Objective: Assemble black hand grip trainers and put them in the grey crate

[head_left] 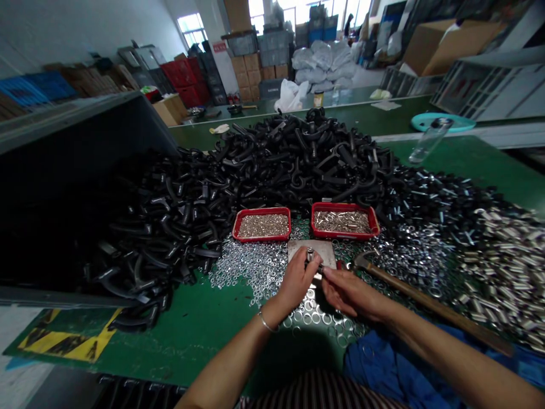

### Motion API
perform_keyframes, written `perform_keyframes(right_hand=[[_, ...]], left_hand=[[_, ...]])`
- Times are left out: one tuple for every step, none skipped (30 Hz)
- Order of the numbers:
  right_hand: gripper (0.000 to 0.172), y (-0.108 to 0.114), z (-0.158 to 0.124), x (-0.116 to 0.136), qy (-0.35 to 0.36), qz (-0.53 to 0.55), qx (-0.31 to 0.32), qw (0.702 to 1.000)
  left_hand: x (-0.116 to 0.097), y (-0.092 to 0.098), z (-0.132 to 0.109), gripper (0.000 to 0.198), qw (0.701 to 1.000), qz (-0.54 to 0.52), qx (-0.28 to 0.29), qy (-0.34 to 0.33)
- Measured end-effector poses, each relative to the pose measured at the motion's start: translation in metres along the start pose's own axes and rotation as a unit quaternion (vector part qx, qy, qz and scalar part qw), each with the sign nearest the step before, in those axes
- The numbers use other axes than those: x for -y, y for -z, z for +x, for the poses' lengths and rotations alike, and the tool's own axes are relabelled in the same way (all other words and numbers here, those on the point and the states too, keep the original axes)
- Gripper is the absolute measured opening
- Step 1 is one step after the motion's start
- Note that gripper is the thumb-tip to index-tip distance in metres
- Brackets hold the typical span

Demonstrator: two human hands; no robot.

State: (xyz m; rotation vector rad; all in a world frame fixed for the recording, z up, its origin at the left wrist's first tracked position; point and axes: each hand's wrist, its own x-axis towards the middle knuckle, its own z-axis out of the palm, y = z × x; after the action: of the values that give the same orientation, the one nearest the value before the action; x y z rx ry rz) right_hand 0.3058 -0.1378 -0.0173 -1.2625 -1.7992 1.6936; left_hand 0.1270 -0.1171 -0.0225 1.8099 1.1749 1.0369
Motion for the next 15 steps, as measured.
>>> perform_keyframes(right_hand=[[0.071, 0.0014, 0.0006, 0.0006, -0.026, 0.035, 0.053, 0.998], [0.074, 0.0031, 0.0013, 0.0013, -0.038, 0.045, 0.071, 0.996], [0.072, 0.0047, 0.0019, 0.002, -0.031, 0.023, 0.042, 0.998], [0.065, 0.0061, 0.0025, 0.0026, -0.007, -0.021, -0.023, 0.999], [0.058, 0.007, 0.0028, 0.003, 0.024, -0.069, -0.097, 0.993], [0.052, 0.0074, 0.0029, 0.0032, 0.05, -0.1, -0.15, 0.982], [0.05, 0.0074, 0.0027, 0.0031, 0.063, -0.102, -0.164, 0.979], [0.05, 0.007, 0.0025, 0.0028, 0.059, -0.07, -0.136, 0.987], [0.053, 0.0065, 0.0022, 0.0025, 0.04, -0.014, -0.078, 0.996], [0.057, 0.0061, 0.002, 0.0024, 0.014, 0.046, -0.014, 0.999], [0.06, 0.006, 0.002, 0.0026, -0.005, 0.091, 0.029, 0.995], [0.06, 0.0061, 0.0023, 0.0033, -0.01, 0.106, 0.039, 0.994], [0.055, 0.0065, 0.0027, 0.0045, 0.0, 0.092, 0.013, 0.996], [0.049, 0.007, 0.0033, 0.0061, 0.021, 0.059, -0.038, 0.997], [0.044, 0.0074, 0.0039, 0.0077, 0.042, 0.028, -0.086, 0.995]], left_hand=[[-0.001, -0.0002, 0.0026, 0.022, 0.999, 0.021, 0.013, -0.024], [-0.0016, -0.0005, 0.005, 0.021, 0.998, 0.039, 0.022, -0.041], [-0.0018, -0.001, 0.007, 0.021, 0.998, 0.047, 0.023, -0.046], [-0.0017, -0.0017, 0.0085, 0.021, 0.998, 0.044, 0.014, -0.039], [-0.0016, -0.0025, 0.0096, 0.021, 0.999, 0.037, -0.001, -0.022], [-0.0015, -0.0032, 0.0101, 0.022, 0.999, 0.03, -0.018, -0.004], [-0.0018, -0.0038, 0.0103, 0.023, 0.999, 0.027, -0.031, 0.006], [-0.0023, -0.004, 0.0103, 0.022, 0.999, 0.03, -0.035, 0.002], [-0.0031, -0.0038, 0.0103, 0.022, 0.999, 0.039, -0.029, -0.014], [-0.0039, -0.0035, 0.0103, 0.021, 0.998, 0.05, -0.018, -0.037], [-0.0046, -0.003, 0.0105, 0.02, 0.997, 0.058, -0.005, -0.056], [-0.0051, -0.0027, 0.0108, 0.02, 0.996, 0.058, 0.002, -0.062], [-0.0053, -0.0025, 0.0112, 0.021, 0.997, 0.052, 0.0, -0.053], [-0.0053, -0.0024, 0.0117, 0.022, 0.999, 0.042, -0.013, -0.032], [-0.0054, -0.0024, 0.012, 0.023, 0.999, 0.035, -0.034, -0.006]])
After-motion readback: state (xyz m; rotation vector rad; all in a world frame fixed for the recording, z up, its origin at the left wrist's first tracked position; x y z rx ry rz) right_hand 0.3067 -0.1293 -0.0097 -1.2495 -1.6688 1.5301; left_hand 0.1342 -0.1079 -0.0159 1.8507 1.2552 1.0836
